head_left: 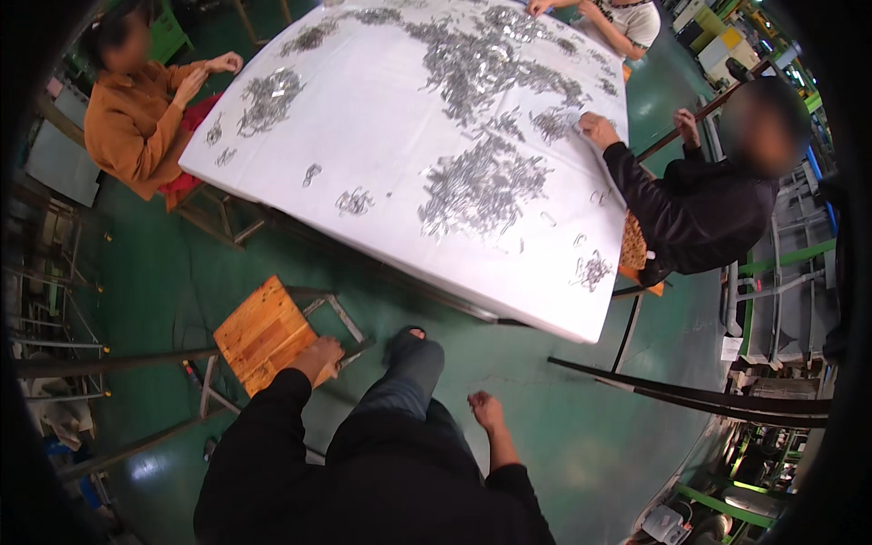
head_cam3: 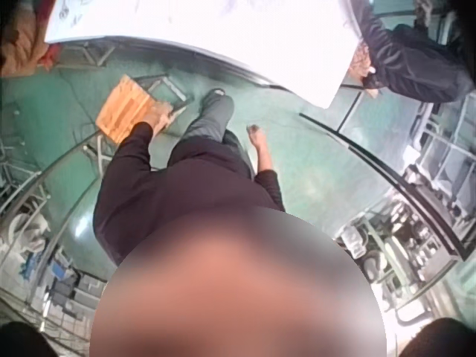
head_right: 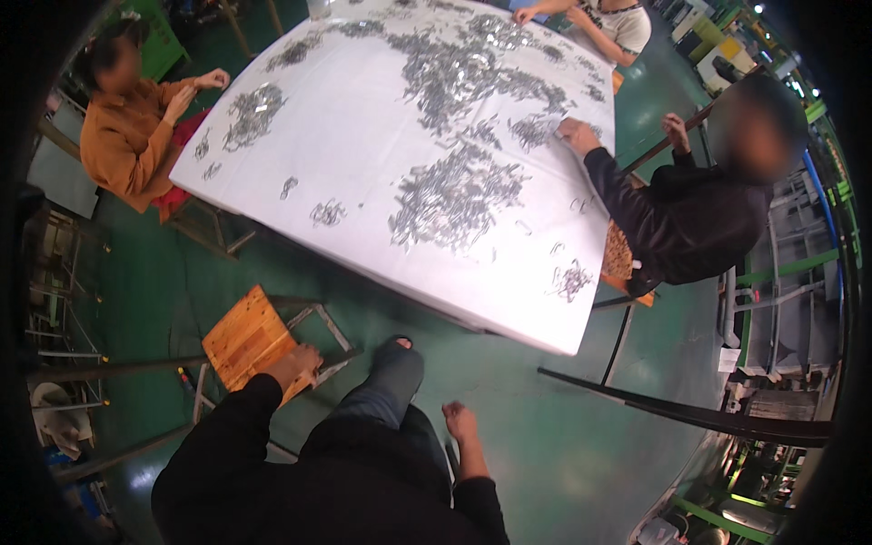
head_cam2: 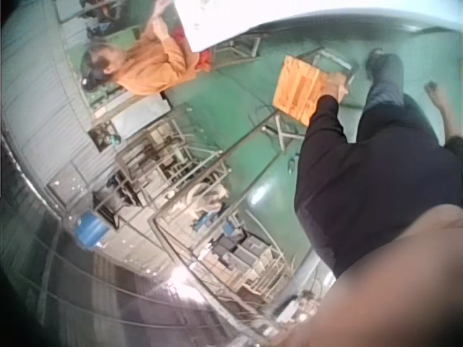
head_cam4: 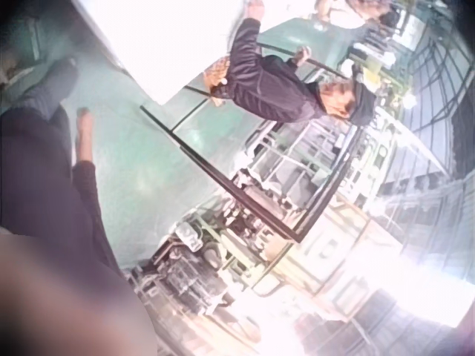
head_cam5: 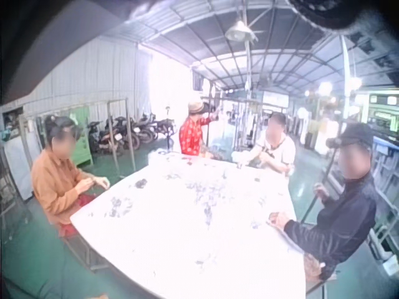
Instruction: The person moves a metal frame and a wooden stool to position them near a large white board. They then repeatedly pick up small metal hooks from the board and link them together by hand, forming a chain of hooks.
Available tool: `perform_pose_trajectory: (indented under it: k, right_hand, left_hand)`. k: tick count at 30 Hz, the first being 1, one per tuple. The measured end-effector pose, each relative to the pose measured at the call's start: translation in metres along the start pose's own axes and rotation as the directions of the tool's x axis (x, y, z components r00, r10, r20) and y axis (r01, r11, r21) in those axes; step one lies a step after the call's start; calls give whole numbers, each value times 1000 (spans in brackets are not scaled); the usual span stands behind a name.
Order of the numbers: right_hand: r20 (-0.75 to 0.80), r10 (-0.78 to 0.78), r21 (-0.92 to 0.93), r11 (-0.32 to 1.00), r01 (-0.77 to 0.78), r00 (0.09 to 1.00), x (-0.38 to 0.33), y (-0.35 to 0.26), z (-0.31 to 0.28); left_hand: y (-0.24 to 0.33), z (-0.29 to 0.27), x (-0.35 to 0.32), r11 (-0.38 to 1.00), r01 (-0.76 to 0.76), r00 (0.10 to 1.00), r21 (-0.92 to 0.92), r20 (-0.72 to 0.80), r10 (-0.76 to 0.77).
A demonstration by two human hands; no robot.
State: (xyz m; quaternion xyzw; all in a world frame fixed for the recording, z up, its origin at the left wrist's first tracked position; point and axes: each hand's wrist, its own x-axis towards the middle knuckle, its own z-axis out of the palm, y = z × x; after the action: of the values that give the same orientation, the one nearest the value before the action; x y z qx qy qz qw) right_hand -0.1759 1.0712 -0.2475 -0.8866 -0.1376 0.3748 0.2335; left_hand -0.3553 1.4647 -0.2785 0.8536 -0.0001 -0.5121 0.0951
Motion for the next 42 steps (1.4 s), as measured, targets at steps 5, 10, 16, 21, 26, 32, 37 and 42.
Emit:
perform_pose_trajectory:
  k: [5,10,16,21,26,32,37,42]
  right_hand:
    - [-109,95,21,995,-94,989,-9,62,-23]
    - [117,262,-81,964,-254,958,20,49,-66]
    - [39,-69,-44,997,71,997,79,-26,-103]
    - [107,-145,-64,986,153,984,93,-58,-124]
    - [246,-226,-182,944,274,943,86,-69,-145]
    - [233,-319,-231,900,371,919,78,-67,-159]
    - [300,-285,-368,846,386,911,67,-57,-159]
    - [368,-361,-436,747,502,857,66,-57,-164]
  left_hand:
    - [-3,-25,-1,996,60,993,-72,111,-51]
    - [-27,-59,-2,959,141,990,-244,17,-141]
    - [-46,-98,25,868,221,964,-444,-37,-264]
    - [-35,-87,47,850,261,852,-457,-304,-425]
    - [-26,-18,34,317,131,197,-939,-289,-937]
    - [38,112,-30,-831,-225,-52,-509,858,-511]
    - [59,148,-22,-841,-264,177,-472,833,-524]
    - [67,167,-12,-632,-306,82,-712,642,-763]
